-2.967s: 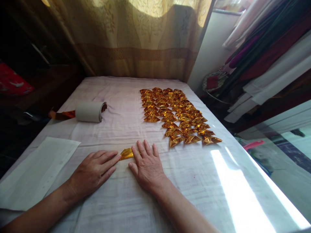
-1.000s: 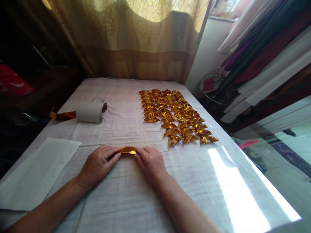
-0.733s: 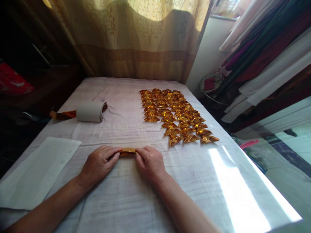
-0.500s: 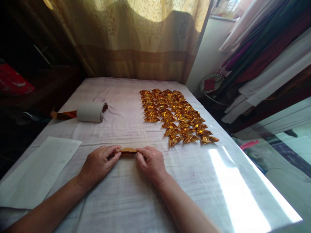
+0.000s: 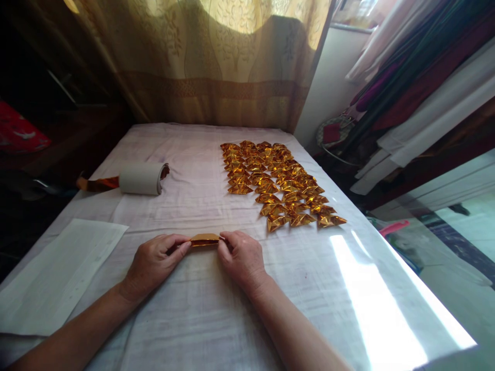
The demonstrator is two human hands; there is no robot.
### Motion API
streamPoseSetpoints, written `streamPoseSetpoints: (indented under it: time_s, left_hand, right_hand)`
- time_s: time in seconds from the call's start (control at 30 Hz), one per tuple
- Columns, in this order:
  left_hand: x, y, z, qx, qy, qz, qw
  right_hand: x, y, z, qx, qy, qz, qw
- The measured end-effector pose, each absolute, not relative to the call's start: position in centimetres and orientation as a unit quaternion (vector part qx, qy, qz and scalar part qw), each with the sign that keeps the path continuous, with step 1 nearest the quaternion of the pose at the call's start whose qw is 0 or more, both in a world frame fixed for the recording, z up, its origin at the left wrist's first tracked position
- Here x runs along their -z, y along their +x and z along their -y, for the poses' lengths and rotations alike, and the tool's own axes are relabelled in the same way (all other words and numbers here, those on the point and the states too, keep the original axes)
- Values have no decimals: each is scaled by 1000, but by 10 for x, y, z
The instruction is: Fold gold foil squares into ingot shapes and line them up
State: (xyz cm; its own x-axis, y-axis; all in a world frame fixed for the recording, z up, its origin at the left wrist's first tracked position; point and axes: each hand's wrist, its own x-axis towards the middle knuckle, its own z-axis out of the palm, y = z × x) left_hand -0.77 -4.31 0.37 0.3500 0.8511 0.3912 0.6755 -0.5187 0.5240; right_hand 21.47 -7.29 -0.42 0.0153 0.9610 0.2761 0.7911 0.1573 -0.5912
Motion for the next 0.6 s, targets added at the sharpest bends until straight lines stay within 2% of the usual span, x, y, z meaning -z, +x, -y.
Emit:
streamPoseSetpoints:
  time_s: [0.13, 0.6]
  left_hand:
    - [-3, -8, 42, -324, 802, -483, 140]
    - [3, -12, 41, -288, 827, -470, 110]
  right_hand:
    - [1, 216, 73, -124, -641, 702, 286]
    - [4, 217, 73, -143, -606, 722, 300]
